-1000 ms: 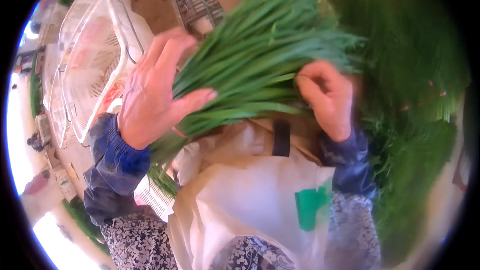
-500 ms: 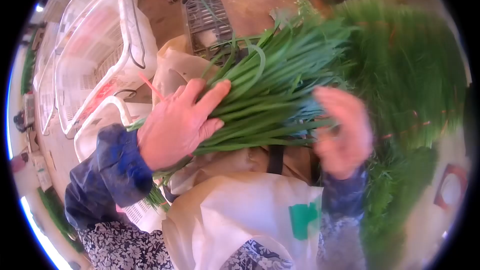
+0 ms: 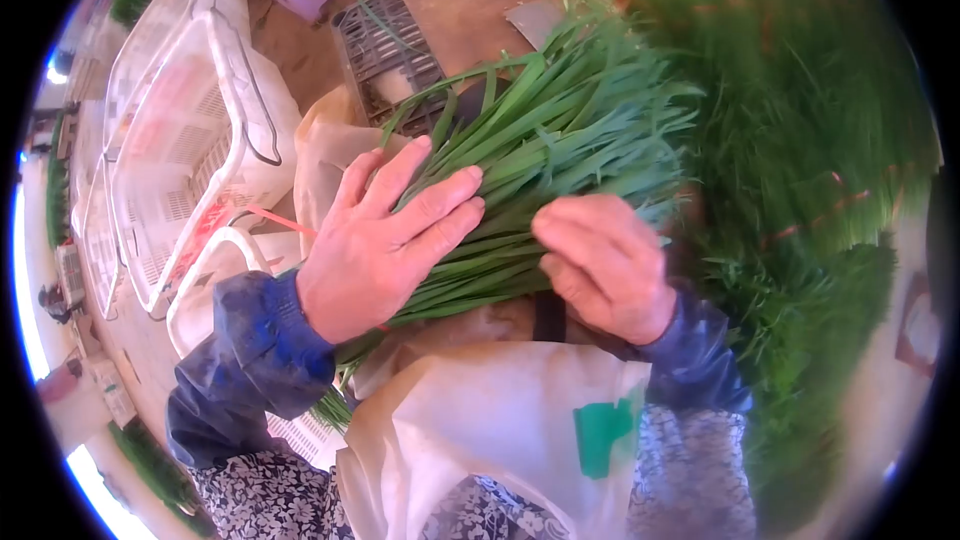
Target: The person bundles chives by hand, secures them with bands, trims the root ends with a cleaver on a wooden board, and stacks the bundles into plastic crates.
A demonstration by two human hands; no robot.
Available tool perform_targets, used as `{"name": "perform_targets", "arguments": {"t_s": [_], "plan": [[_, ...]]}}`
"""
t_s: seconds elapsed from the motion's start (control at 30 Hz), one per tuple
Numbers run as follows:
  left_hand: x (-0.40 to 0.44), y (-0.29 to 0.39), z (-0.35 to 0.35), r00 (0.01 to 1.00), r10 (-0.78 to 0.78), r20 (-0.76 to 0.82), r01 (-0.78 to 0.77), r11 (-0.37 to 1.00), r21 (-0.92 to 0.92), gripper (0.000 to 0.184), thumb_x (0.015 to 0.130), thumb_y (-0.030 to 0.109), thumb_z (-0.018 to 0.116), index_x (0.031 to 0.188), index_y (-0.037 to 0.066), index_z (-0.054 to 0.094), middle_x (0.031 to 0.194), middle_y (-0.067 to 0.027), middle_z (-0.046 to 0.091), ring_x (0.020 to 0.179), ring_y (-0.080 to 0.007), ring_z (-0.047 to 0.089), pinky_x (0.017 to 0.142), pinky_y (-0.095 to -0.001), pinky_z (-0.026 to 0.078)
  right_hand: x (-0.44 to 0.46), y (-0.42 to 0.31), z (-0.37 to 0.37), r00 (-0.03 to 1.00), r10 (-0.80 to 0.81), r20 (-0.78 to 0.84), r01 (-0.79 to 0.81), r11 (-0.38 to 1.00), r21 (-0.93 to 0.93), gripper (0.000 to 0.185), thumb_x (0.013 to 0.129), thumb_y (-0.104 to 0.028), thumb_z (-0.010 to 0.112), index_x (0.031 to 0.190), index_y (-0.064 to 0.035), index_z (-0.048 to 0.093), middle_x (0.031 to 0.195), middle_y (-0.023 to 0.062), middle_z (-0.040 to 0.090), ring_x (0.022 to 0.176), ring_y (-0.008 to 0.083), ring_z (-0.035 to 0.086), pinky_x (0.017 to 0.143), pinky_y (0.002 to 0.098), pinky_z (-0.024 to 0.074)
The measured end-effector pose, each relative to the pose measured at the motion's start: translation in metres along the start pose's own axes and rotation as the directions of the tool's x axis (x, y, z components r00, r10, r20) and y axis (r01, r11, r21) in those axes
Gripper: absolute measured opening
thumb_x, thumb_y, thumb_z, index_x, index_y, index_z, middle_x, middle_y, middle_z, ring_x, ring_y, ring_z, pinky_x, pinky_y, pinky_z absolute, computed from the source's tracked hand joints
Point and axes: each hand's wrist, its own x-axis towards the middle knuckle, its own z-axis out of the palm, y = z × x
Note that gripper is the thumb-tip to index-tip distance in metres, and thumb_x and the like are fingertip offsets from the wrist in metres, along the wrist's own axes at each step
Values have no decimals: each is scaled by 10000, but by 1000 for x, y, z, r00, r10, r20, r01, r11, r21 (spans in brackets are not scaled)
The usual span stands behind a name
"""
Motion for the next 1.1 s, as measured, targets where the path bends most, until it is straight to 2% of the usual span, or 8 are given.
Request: {"name": "perform_targets", "arguments": {"t_s": [0.13,0.27,0.33,0.57,0.7,0.97,1.07,1.1], "plan": [[1,4,1,999,27,38,-29,998,53,329,849,132,577,1158,78,674,1375,-59,566,1320,-367,470,1043,-562,386,32,13,-14,984,-154,-94,137,978,-159,250,750,21,680,1000,22,683,1023,187,656,899,354,642,796,423,540],[-3,8,5,998,39,45,-42,996,77,344,854,146,574,1178,80,665,1390,-55,552,1335,-366,454,1055,-571,375,41,29,-19,982,69,-174,-113,961,-254,212,786,6,666,998,14,668,955,176,652,860,366,640,764,413,531],[-2,9,5,997,57,57,-62,994,93,348,860,150,570,1188,83,661,1406,-51,540,1340,-366,448,1062,-578,369,45,34,-21,923,384,20,-383,922,-53,155,822,-47,681,963,14,660,844,144,633,777,331,637,691,397,508],[-5,5,1,995,96,39,-99,993,61,343,844,133,585,1171,78,672,1368,-52,575,1328,-366,462,1053,-581,381,64,43,-15,823,427,375,-527,820,224,78,878,0,655,953,18,646,874,0,640,813,70,578,723,225,472],[-12,-3,-2,985,119,-126,-128,990,-67,275,776,117,646,1039,46,682,1259,-88,635,1187,-366,570,988,-544,443,84,33,-13,878,374,299,-475,757,449,87,872,16,630,959,18,639,809,-46,602,775,23,536,694,207,464],[0,-16,-4,900,-327,-289,144,847,-511,214,793,71,743,970,15,638,976,-142,620,890,-342,613,766,-396,503,131,-3,-17,888,259,379,-431,757,492,173,897,8,628,1069,-6,635,955,-6,652,870,56,599,781,211,478],[1,-20,3,918,-304,-255,117,822,-557,198,794,75,752,948,18,641,969,-135,627,874,-341,610,750,-396,501,134,-4,-17,835,207,510,-468,755,459,180,907,-189,629,1014,-72,714,1051,115,740,893,369,710,764,454,555],[0,-20,5,928,-291,-234,114,817,-566,186,796,80,753,932,19,641,956,-130,630,866,-341,609,741,-396,499,128,-3,-9,877,161,452,-418,720,554,143,909,-101,627,1031,-41,669,993,55,687,879,214,653,766,334,517]]}}
